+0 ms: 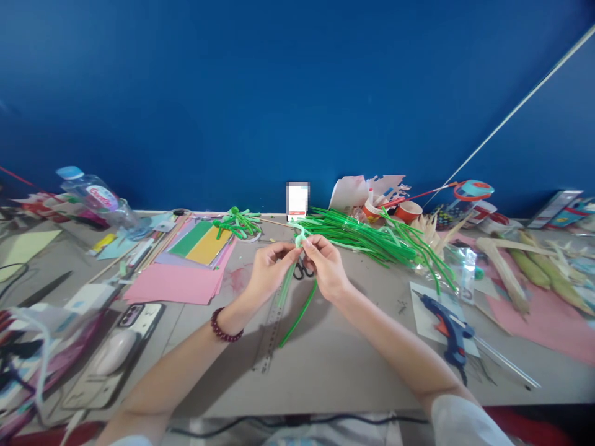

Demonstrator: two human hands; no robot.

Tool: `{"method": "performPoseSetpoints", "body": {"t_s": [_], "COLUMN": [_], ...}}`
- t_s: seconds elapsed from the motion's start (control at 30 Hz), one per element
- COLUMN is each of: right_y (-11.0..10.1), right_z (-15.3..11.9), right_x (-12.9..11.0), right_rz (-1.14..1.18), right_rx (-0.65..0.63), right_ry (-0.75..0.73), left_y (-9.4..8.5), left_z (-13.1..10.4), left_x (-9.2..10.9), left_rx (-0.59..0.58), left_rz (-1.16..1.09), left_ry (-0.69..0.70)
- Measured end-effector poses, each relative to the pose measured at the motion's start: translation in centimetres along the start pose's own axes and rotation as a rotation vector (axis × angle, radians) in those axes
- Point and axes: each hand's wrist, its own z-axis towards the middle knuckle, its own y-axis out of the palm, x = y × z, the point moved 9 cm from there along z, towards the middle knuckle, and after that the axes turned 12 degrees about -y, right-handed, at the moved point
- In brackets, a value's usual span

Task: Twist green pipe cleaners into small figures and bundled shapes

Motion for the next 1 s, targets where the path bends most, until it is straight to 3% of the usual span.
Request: {"method": "performPoseSetpoints", "body": {"t_s": [0.23, 0.43, 0.67, 1.0], "right_y": [0.4, 0.7, 0.5, 0.8], "right_z": [0.1, 0.6, 1.1, 0.7], "right_x": [-0.2, 0.3, 0.3, 0.1], "right_rz": [0.024, 0.084, 0.048, 0.053], "right_rx": [-0.039, -0.159, -0.236, -0.243], "right_ry": [0.059, 0.181, 0.183, 0.147], "left_y": [0.3, 0.2, -0.4, -0.3], "left_z": [-0.1, 0.0, 0.0, -0.4], "left_x": [0.4, 0.5, 0.7, 1.2], "left_rx": [-0.039, -0.049, 0.001, -0.005], "left_rz": [-0.018, -0.048, 0.071, -0.061], "left_ry": [-0.004, -0.037, 0.014, -0.028]}}
